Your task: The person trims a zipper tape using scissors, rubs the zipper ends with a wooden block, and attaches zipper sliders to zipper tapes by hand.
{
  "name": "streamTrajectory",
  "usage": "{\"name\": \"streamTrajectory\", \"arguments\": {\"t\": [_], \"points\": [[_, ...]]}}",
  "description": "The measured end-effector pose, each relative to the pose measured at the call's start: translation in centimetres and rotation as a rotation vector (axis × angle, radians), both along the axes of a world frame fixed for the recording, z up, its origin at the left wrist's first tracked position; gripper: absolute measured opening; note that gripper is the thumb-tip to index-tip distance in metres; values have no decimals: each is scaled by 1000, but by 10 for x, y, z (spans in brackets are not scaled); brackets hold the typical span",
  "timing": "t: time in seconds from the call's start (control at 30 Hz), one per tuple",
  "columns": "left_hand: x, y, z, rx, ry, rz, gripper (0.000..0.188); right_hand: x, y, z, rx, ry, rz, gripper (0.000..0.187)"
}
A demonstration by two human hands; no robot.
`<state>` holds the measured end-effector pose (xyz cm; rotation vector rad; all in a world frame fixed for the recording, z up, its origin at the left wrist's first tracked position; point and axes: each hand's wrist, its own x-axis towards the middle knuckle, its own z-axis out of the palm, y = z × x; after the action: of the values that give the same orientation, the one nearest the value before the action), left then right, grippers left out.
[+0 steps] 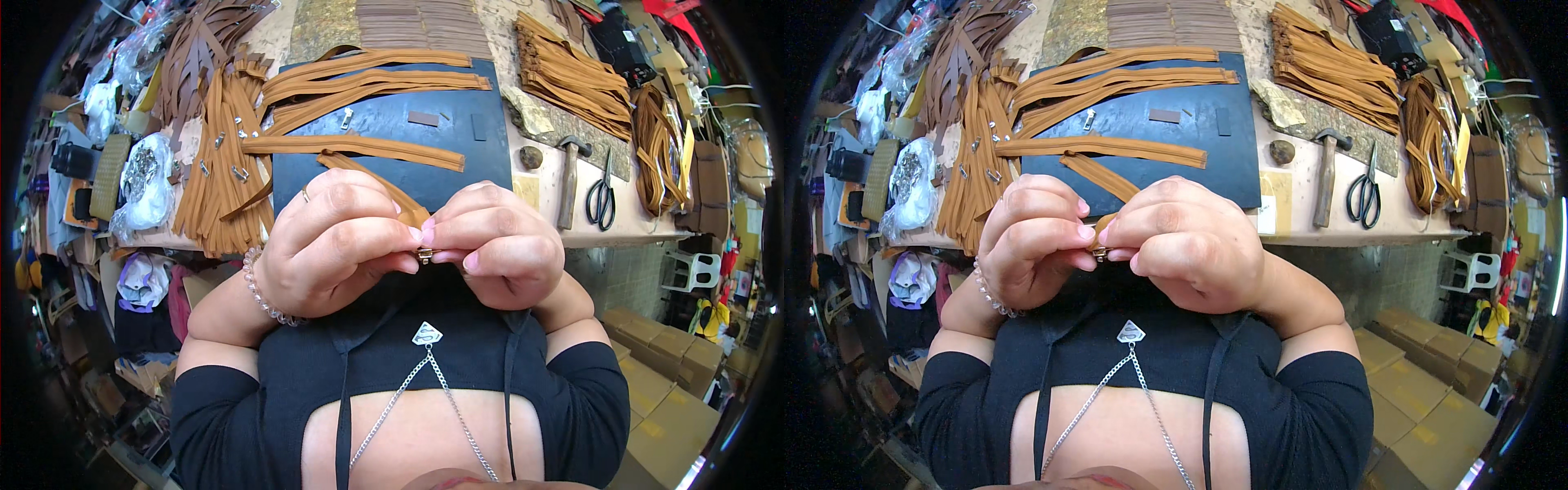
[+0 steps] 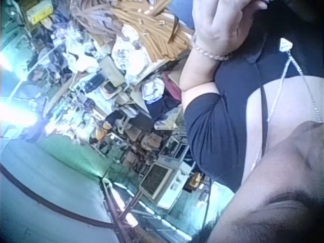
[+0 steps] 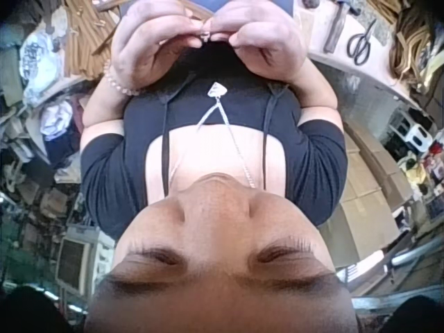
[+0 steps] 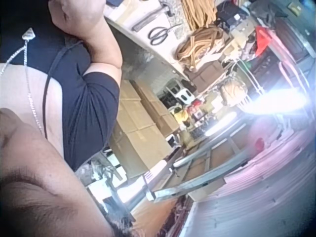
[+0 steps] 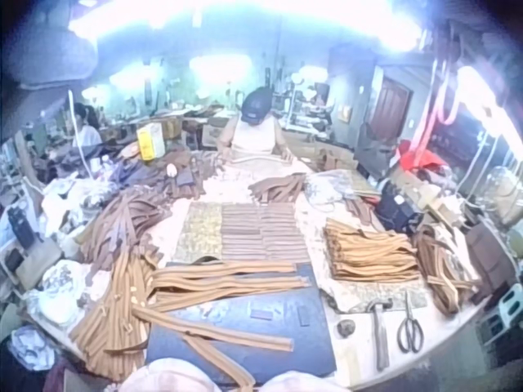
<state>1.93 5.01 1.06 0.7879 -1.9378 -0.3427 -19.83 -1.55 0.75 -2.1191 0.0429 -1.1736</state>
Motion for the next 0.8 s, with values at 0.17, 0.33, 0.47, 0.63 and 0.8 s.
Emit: {"name": "streamTrajectory", "arguments": {"t": [0.17, 0.33, 0.47, 0.63, 0.8], "points": [[1, 0, 0, 13, -25, 13, 30, -1, -1, 2, -14, 14, -1, 30], [2, 1, -3, -62, -7, -4, 31, -1, -2, 1, -82, -10, 4, 25], [2, 0, -6, -68, 29, -2, 30, 4, -2, 0, 50, 38, 69, 30], [2, -3, -7, 34, 130, -10, 26, 2, -1, -18, 350, -3, 108, 45], [1, 3, 2, 636, 497, -153, 23, 2, 0, -12, 289, 104, 16, 31]]}}
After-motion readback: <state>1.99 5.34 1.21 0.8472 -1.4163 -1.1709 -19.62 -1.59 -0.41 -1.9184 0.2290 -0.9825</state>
